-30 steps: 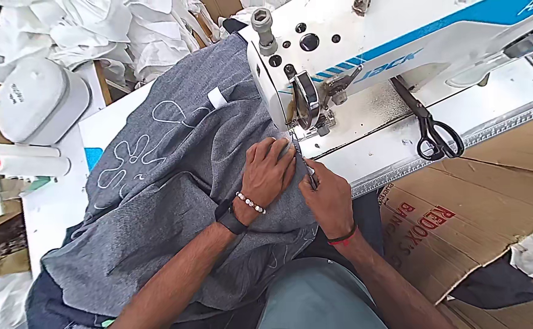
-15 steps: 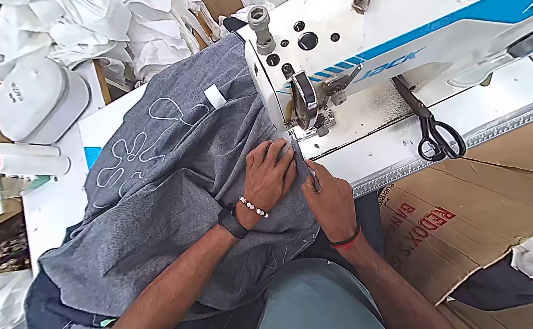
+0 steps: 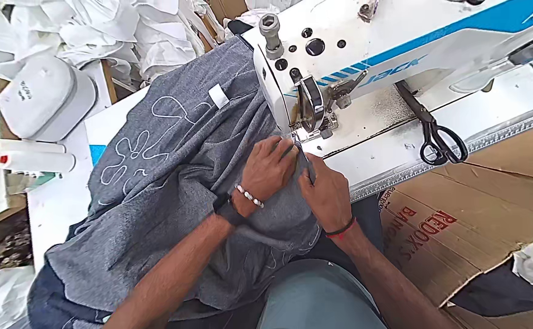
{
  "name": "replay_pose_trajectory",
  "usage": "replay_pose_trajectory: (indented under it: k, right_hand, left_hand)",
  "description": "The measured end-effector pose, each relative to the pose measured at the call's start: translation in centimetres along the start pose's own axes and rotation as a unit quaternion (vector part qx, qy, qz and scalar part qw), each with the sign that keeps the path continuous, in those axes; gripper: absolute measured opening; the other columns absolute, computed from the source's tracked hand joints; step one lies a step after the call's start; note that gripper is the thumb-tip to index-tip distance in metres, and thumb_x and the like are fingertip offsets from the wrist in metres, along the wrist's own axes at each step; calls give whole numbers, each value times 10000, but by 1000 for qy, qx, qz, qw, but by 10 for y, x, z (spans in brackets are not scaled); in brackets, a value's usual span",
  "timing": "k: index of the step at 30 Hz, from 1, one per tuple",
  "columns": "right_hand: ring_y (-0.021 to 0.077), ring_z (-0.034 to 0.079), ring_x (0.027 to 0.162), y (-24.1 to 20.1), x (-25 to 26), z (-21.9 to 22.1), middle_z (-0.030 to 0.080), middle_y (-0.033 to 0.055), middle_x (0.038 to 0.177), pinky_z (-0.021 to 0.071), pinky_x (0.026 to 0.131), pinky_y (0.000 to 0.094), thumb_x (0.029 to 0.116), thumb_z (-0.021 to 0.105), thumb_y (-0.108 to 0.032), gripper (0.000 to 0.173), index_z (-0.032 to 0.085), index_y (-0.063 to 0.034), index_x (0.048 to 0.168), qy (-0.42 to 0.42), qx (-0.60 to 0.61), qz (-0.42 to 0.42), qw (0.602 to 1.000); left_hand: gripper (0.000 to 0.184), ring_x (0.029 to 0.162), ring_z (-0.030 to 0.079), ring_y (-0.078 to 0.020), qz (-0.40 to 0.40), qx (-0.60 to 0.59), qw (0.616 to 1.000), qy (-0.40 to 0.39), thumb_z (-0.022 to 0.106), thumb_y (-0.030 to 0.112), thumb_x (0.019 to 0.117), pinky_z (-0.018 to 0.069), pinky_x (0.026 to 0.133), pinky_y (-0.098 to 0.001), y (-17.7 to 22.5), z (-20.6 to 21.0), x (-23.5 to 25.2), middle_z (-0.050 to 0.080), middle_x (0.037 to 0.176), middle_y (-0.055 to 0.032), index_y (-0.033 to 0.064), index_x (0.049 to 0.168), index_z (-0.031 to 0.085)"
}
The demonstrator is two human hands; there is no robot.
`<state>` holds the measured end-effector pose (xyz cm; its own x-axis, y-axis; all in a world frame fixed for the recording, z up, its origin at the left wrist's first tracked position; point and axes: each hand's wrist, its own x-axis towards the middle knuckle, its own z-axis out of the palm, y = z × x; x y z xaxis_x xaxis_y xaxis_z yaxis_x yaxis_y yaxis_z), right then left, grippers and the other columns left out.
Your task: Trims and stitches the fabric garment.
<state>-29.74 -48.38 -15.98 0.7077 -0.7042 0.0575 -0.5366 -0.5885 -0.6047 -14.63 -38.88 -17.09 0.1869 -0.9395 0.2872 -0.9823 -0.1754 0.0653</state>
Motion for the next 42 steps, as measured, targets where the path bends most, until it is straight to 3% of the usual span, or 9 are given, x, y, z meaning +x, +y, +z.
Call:
replay_pose_trajectory:
  k: [4,10,20,27,31,34,37,40,42]
  right_hand:
    - [206,616,533,10,-19,-12,643,46,635,499,503,400,994,542,-238,332,710,-87,1236,-20,41,1,999]
    - [128,524,464,4,-31,-29,599,-4,582,432,450,328,980,530,-199,345,741,-106,1236,4,47,-17,999]
    - [219,595,496,3,-7,-4,615,37,587,459,465,411,995,514,-213,334,729,-126,1235,13,6,-7,1000]
    - [136,539,489,16,-21,-9,575,-10,596,452,470,343,1007,566,-263,267,679,-106,1192,28,67,0,997]
    - [130,508,461,25,-13,-17,550,-27,578,461,457,360,1015,574,-333,490,541,-162,1474,-31,93,0,995]
    - [200,555,521,27,13,-18,606,23,649,486,509,433,1009,585,-417,557,487,-265,1536,-117,86,-14,989]
    - [219,622,609,23,27,-15,688,52,784,517,560,456,1038,551,-443,452,591,-245,1442,-116,101,-23,988]
    - [189,593,597,22,34,-15,677,53,803,498,549,422,1103,451,-278,334,667,-183,1338,-93,138,-19,986]
    - [184,572,563,21,35,-16,684,49,791,483,524,414,1082,513,-240,291,693,-183,1303,-100,138,-11,985]
  left_hand:
    - [434,1405,465,-276,-104,-31,994,-24,439,383,1051,385,1147,-457,24,9,-12,554,1487,-46,177,1368,654]
    - [365,1328,510,-283,-53,-25,998,-3,493,380,1044,384,1098,-466,6,6,-9,605,1425,-41,211,1260,733]
    - [282,1236,573,-284,44,-24,998,25,572,332,1018,408,1070,-460,-19,4,2,682,1288,-48,203,1152,784]
    - [397,1364,498,-278,-95,-34,995,-17,452,329,1044,422,1079,-461,17,7,-12,558,1493,-33,180,1330,683]
    - [402,1359,495,-271,-82,-36,996,-20,449,339,1049,405,1074,-463,14,6,-12,555,1493,-29,185,1341,678]
    - [398,1357,499,-267,-77,-28,997,-15,450,337,1045,404,1082,-464,13,6,-12,560,1486,-34,175,1320,689]
    - [394,1356,501,-267,-76,-31,997,-11,449,353,1051,409,1081,-462,13,6,-11,564,1483,-32,179,1304,696]
    - [396,1359,497,-269,-77,-36,996,-10,449,344,1052,398,1090,-462,12,6,-12,563,1482,-33,195,1336,682]
    - [397,1363,493,-269,-78,-35,996,-15,450,339,1049,400,1091,-463,14,6,-13,558,1487,-34,201,1342,679]
